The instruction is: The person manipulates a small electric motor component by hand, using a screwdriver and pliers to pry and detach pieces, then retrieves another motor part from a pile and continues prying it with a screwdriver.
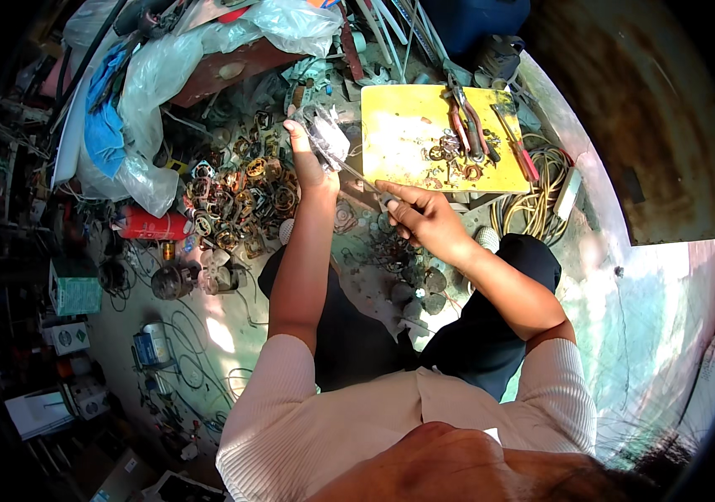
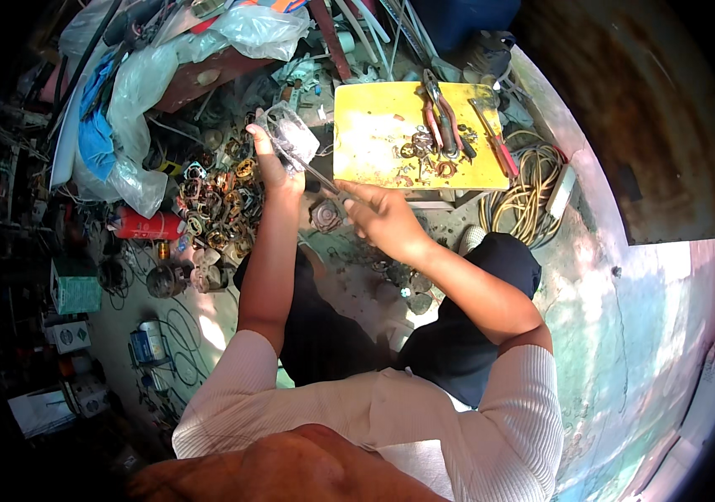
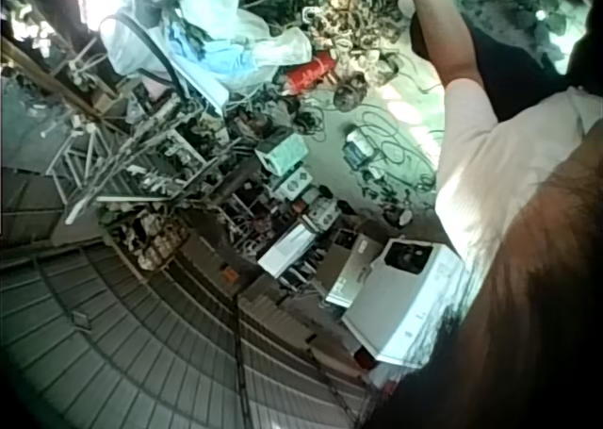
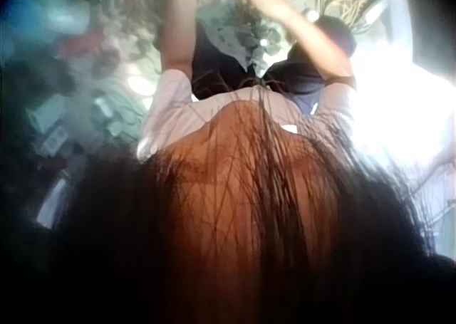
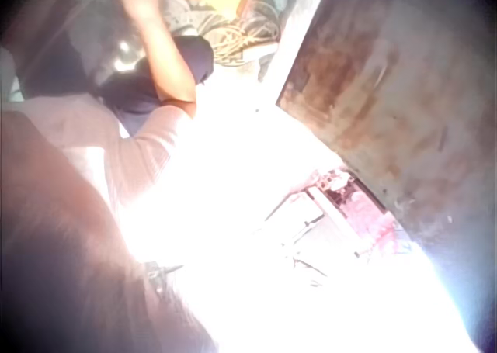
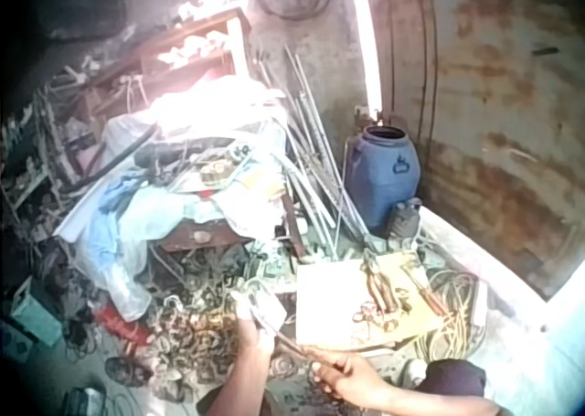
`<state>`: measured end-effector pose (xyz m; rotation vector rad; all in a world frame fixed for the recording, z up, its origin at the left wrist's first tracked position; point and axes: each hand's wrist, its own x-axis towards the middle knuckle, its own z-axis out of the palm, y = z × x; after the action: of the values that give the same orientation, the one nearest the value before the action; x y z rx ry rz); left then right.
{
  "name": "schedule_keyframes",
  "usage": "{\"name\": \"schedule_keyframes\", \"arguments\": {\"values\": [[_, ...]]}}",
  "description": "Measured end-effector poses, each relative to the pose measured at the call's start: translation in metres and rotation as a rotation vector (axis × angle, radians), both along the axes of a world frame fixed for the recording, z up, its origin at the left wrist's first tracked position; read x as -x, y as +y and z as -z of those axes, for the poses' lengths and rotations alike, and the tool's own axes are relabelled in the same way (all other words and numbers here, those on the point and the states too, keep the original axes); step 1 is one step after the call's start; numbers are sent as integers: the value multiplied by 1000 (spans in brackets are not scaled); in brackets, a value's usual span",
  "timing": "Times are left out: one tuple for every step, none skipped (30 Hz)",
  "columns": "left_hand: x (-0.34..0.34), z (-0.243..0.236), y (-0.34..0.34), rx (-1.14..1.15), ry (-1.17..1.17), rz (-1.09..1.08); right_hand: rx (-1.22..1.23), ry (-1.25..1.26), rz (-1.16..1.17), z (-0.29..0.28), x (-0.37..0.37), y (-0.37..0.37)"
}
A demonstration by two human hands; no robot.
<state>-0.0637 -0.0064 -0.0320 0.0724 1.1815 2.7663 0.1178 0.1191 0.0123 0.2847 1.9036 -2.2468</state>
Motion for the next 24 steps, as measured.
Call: {"name": "schedule_keyframes", "arguments": {"values": [[1,1,-1,-11,6,30,-16,25,4,4,-1,-2],[3,3,-3,-22,13,59,-32,49,9,6,-1,-4],[4,4,-5,-33,19,88,-65,39,-2,6,-2,-5],[5,5,-6,-33,23,86,-96,30,-14,5,-2,-6],[5,6,-8,-32,27,84,-126,21,-26,5,-2,-9],[5,7,-9,-32,31,82,-168,85,7,7,-4,-13],[4,5,-8,-57,-3,76,-210,150,45,12,-7,-20],[3,2,-5,-82,-37,69,-214,182,65,15,-6,-22],[2,0,-4,-107,-72,63,-217,214,85,19,-6,-24],[3,1,-5,-101,-73,60,-220,246,101,20,-5,-27],[4,2,-6,-94,-75,57,-233,241,99,20,-5,-27],[5,3,-7,-88,-77,55,-246,234,97,19,-5,-27],[6,6,-8,-80,-70,57,-258,228,94,18,-5,-28],[8,9,-10,-73,-63,60,-269,219,92,18,-4,-27],[9,12,-11,-65,-56,63,-306,266,109,22,-2,-28],[8,11,-9,-56,-71,37,-347,311,132,25,-1,-28],[7,11,-5,-47,-85,11,-415,410,174,33,1,-30],[6,10,-2,-37,-100,-15,-429,411,181,37,1,-30],[7,12,-4,-44,-117,4,-441,414,182,33,2,-32],[8,13,-5,-40,-108,9,-399,317,146,26,-1,-31],[8,15,-7,-37,-99,13,-370,276,128,23,-2,-31],[9,16,-7,-36,-88,20,-344,234,113,19,-3,-31],[10,19,-6,-37,-91,16,-331,247,115,21,-3,-31],[12,22,-6,-38,-94,11,-318,259,117,22,-3,-32]]}}
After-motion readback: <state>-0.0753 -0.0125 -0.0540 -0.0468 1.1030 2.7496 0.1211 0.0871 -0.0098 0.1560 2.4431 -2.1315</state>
